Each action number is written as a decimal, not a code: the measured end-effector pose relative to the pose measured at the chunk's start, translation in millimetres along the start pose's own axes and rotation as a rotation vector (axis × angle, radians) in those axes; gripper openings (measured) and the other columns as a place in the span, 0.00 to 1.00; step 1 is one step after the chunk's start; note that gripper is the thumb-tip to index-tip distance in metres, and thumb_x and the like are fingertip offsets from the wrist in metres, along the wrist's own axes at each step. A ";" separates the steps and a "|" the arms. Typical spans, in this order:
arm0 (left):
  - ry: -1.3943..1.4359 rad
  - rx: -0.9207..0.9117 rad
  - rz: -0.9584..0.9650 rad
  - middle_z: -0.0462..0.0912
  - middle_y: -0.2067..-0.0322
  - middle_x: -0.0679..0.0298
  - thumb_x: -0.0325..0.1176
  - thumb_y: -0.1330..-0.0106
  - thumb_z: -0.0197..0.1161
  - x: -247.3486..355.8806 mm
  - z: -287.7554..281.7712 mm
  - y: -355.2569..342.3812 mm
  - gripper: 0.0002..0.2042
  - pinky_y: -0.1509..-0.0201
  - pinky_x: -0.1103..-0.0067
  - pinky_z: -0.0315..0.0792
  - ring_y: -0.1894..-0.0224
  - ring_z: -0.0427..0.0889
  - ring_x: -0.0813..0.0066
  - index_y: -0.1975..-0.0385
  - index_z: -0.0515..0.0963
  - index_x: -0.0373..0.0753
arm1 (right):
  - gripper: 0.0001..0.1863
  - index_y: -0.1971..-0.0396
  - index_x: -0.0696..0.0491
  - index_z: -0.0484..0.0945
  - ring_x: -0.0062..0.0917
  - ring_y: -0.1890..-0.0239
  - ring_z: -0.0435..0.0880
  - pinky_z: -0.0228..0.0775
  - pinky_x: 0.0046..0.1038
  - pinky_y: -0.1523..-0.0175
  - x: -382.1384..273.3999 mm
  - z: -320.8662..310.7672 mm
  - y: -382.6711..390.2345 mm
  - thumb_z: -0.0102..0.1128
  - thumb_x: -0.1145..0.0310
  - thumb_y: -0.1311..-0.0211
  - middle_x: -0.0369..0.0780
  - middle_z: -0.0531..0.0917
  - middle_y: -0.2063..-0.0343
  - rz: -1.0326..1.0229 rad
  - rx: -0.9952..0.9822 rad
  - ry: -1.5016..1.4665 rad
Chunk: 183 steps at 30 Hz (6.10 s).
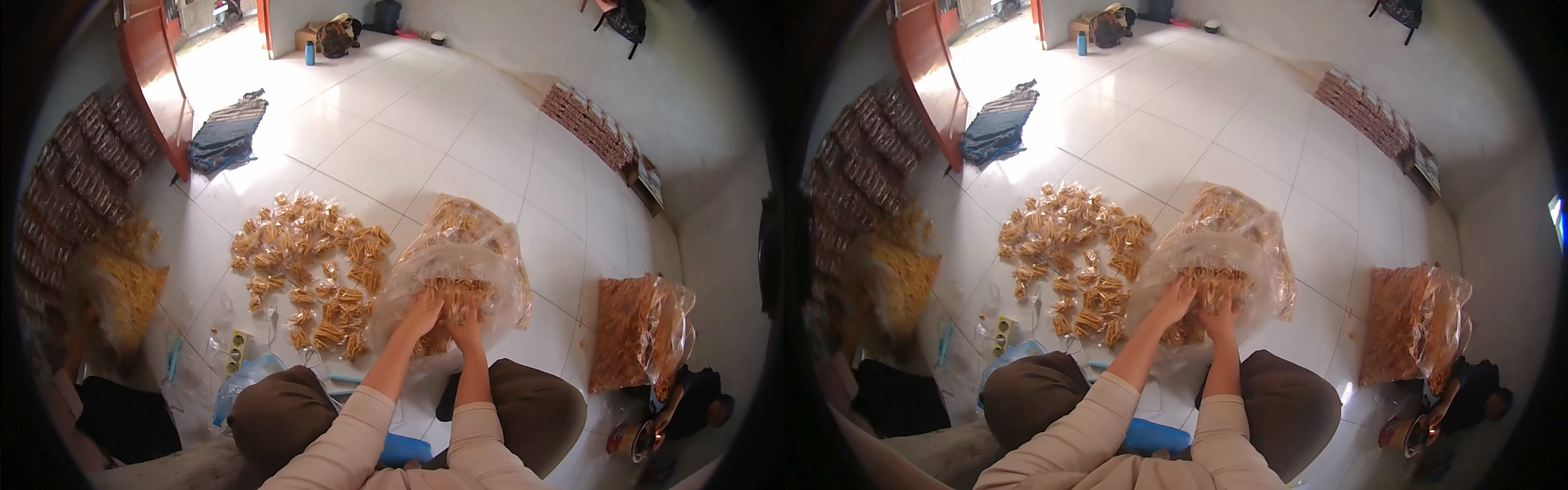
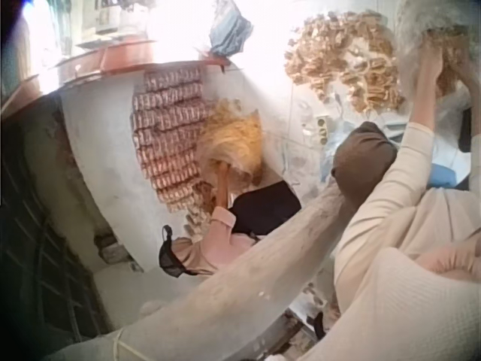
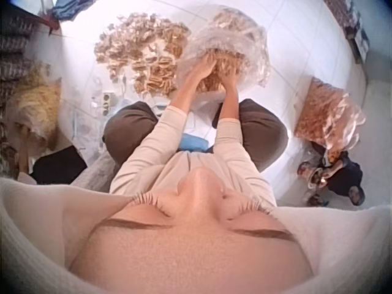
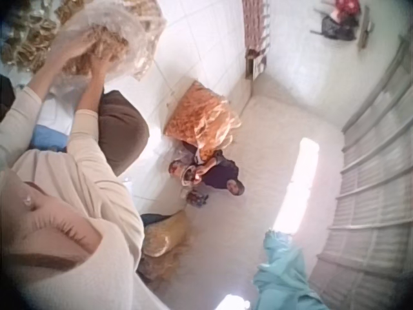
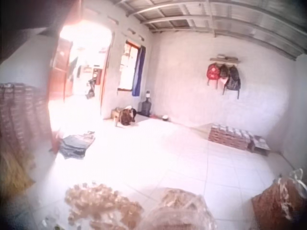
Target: The person sorts and packs small snacks into clear plastic bags by hand, using a heat sealer to seal the bags before placing them in a larger container.
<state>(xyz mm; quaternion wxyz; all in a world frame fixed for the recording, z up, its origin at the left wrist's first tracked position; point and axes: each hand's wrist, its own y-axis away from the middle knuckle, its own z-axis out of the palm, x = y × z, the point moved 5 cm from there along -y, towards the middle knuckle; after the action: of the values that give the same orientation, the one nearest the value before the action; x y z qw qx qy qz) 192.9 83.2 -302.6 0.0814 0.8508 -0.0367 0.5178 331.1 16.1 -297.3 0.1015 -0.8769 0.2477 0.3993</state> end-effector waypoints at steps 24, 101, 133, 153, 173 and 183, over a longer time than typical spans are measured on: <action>0.834 0.049 0.101 0.80 0.75 0.60 0.24 0.37 0.48 135.1 -142.6 -26.8 0.12 0.69 0.85 0.70 0.75 0.76 0.80 0.56 0.75 0.33 | 0.16 0.81 0.61 0.72 0.26 0.82 0.73 0.63 0.28 0.74 -88.0 -212.7 -63.5 0.55 0.63 0.43 0.41 0.75 0.86 -0.109 0.608 -0.285; -0.383 0.176 -0.627 0.70 0.57 0.59 0.36 0.52 0.61 -217.9 -159.8 25.2 0.15 0.48 0.67 0.56 0.47 0.59 0.66 0.62 0.76 0.46 | 0.29 0.56 0.44 0.74 0.40 0.52 0.69 0.63 0.36 0.47 -37.5 213.1 43.2 0.64 0.73 0.68 0.42 0.69 0.55 -0.215 -0.525 0.120; -0.119 -0.020 0.419 0.46 0.39 0.49 0.33 0.55 0.68 147.8 -93.1 57.9 0.33 0.40 0.62 0.57 0.37 0.47 0.45 0.45 0.65 0.53 | 0.27 0.50 0.55 0.65 0.41 0.49 0.66 0.55 0.39 0.42 -87.7 -98.9 1.9 0.62 0.68 0.52 0.51 0.63 0.49 -0.146 0.533 -0.247; -0.277 0.171 -0.931 0.55 0.45 0.49 0.35 0.50 0.63 -195.5 -123.6 64.7 0.29 0.46 0.62 0.64 0.48 0.67 0.50 0.47 0.58 0.45 | 0.25 0.52 0.52 0.69 0.46 0.47 0.63 0.60 0.39 0.46 -40.4 200.8 117.0 0.58 0.70 0.55 0.51 0.67 0.53 -0.208 -0.544 0.156; -0.397 -0.047 -0.734 0.33 0.34 0.56 0.42 0.61 0.72 -160.9 -162.4 -54.9 0.49 0.39 0.45 0.43 0.33 0.31 0.49 0.36 0.48 0.58 | 0.44 0.42 0.49 0.57 0.47 0.42 0.58 0.55 0.38 0.41 -100.1 265.5 -72.2 0.66 0.63 0.65 0.56 0.53 0.42 -0.236 -0.144 0.133; -0.437 -0.078 -0.788 0.31 0.34 0.59 0.43 0.65 0.75 -199.8 -148.4 -53.0 0.56 0.45 0.37 0.47 0.35 0.27 0.42 0.37 0.40 0.66 | 0.52 0.42 0.32 0.62 0.55 0.36 0.41 0.44 0.45 0.35 -111.1 292.8 -91.5 0.74 0.53 0.80 0.51 0.36 0.36 -0.401 -0.562 0.440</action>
<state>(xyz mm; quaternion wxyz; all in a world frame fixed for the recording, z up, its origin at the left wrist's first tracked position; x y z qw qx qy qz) -21.3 157.1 -418.3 0.2948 0.8855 0.2542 0.2536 125.9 243.8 -409.2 -0.1216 -0.9658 -0.0312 0.2267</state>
